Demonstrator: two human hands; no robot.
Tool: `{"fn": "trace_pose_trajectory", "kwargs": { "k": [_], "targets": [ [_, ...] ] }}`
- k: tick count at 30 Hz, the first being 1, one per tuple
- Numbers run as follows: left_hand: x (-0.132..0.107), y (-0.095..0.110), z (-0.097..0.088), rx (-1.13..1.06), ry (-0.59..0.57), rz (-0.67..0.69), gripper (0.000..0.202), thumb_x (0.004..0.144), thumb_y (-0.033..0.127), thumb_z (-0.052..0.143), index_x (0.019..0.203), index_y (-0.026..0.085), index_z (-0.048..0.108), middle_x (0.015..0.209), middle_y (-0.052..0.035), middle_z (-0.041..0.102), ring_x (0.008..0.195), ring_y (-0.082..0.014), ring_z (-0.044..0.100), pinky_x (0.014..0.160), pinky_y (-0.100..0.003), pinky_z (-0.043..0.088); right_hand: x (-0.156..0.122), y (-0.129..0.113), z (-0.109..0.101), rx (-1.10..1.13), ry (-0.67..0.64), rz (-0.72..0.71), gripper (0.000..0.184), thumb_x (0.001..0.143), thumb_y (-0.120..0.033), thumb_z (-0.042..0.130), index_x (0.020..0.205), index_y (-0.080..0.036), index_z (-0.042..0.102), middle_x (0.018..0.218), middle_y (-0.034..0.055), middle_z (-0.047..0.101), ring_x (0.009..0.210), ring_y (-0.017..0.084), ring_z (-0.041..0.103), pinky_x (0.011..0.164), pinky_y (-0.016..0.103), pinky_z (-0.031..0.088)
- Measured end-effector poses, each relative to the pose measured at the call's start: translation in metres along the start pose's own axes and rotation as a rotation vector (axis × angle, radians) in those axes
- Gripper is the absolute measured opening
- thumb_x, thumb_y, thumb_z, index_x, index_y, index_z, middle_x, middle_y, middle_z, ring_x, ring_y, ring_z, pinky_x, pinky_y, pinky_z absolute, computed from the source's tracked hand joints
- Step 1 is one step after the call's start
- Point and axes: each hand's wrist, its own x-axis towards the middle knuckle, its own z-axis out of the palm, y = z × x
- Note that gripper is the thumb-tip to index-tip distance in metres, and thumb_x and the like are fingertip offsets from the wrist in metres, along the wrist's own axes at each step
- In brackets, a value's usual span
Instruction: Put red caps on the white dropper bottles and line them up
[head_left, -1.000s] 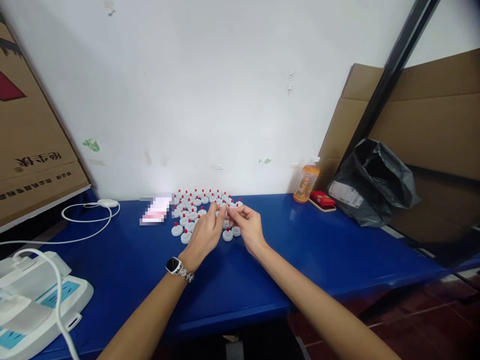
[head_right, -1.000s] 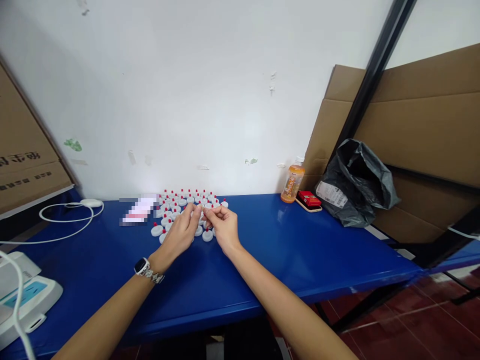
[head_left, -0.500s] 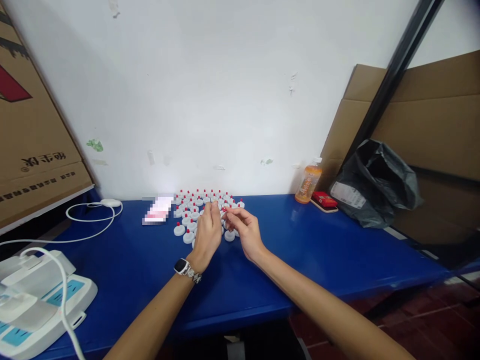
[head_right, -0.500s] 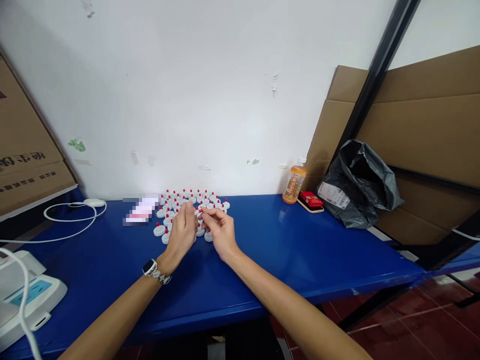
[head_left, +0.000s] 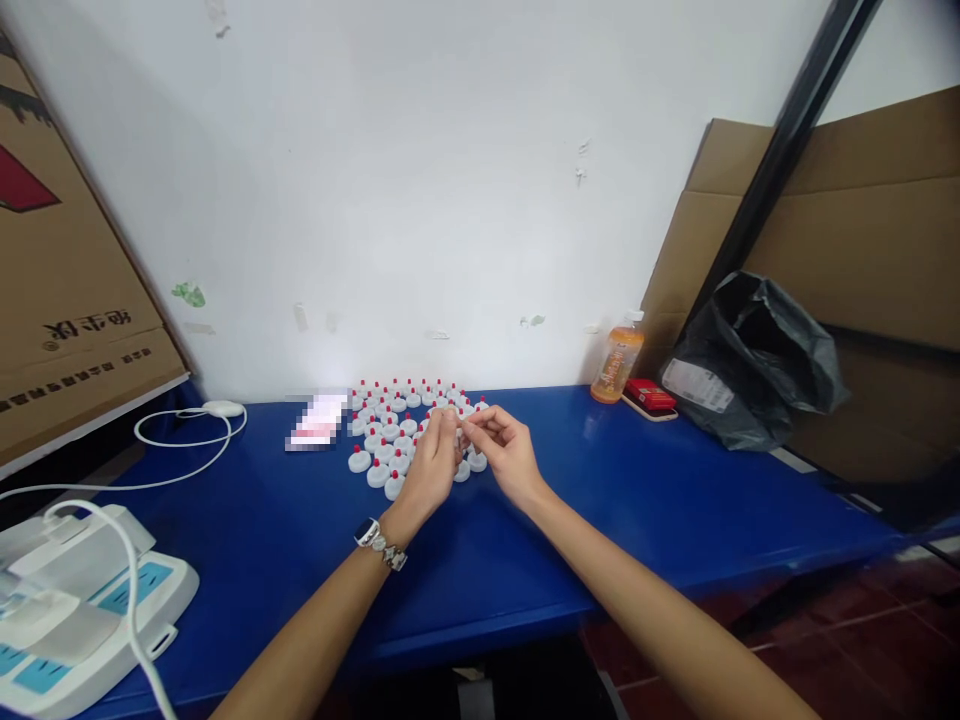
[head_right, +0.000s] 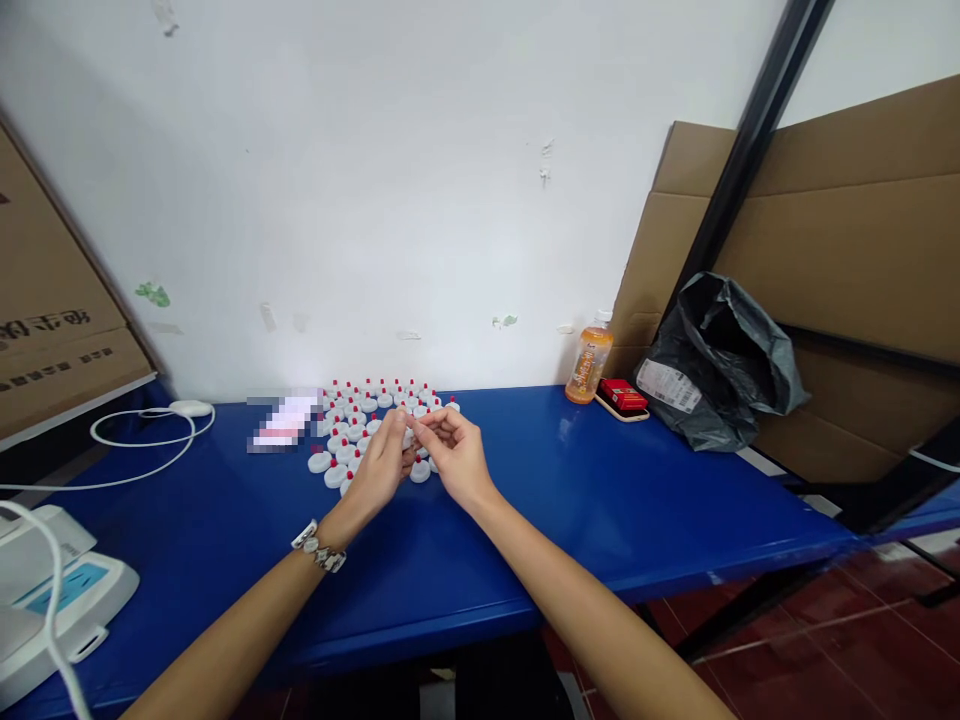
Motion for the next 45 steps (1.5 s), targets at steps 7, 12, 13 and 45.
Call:
{"fn": "trace_pose_trajectory", "kwargs": {
  "k": [7, 12, 13, 45],
  "targets": [
    [-0.003, 0.007, -0.006, 0.418, -0.163, 0.010, 0.041, 0.102, 0.053, 0.026, 0.123, 0.022, 0.043, 0.063, 0.0044, 0.051, 0.058, -0.0170, 0.053, 0.059, -0.029, 0.041, 0.031, 0.012, -0.044, -0.138, 0.096, -0.028, 0.026, 0.076, -0.042, 0.074, 0.082, -0.019, 0.065, 0.068, 0.0004, 0.067, 0.061, 0.014, 0.062, 0.061, 0.026, 0.049],
    [-0.002, 0.008, -0.001, 0.869, -0.207, 0.360, 0.033, 0.100, 0.041, 0.039, 0.120, 0.019, 0.053, 0.103, -0.0096, 0.065, 0.097, -0.0261, 0.061, 0.085, -0.041, 0.047, 0.104, 0.039, -0.070, -0.596, 0.213, -0.009, 0.015, 0.081, -0.030, 0.062, 0.080, -0.016, 0.065, 0.074, 0.0036, 0.070, 0.063, 0.014, 0.063, 0.064, 0.026, 0.050],
    [-0.002, 0.005, -0.001, 0.933, -0.211, 0.439, 0.032, 0.099, 0.039, 0.040, 0.119, 0.019, 0.055, 0.116, -0.0122, 0.063, 0.109, -0.0280, 0.058, 0.093, -0.044, 0.045, 0.117, 0.046, -0.071, -0.763, 0.160, 0.003, 0.015, 0.082, -0.026, 0.058, 0.082, -0.015, 0.067, 0.076, 0.0044, 0.071, 0.066, 0.014, 0.064, 0.066, 0.025, 0.050],
    [-0.040, -0.026, -0.053, 1.298, -0.049, 0.272, 0.071, 0.094, 0.060, 0.045, 0.156, 0.030, 0.029, 0.161, -0.0150, 0.029, 0.147, -0.0428, 0.025, 0.112, -0.073, 0.016, -0.001, 0.017, -0.016, -1.374, -0.353, -0.160, 0.064, 0.093, -0.067, 0.041, 0.152, -0.042, 0.036, 0.165, 0.0066, 0.017, 0.150, 0.043, 0.006, 0.114, 0.068, 0.014]
  ]
}}
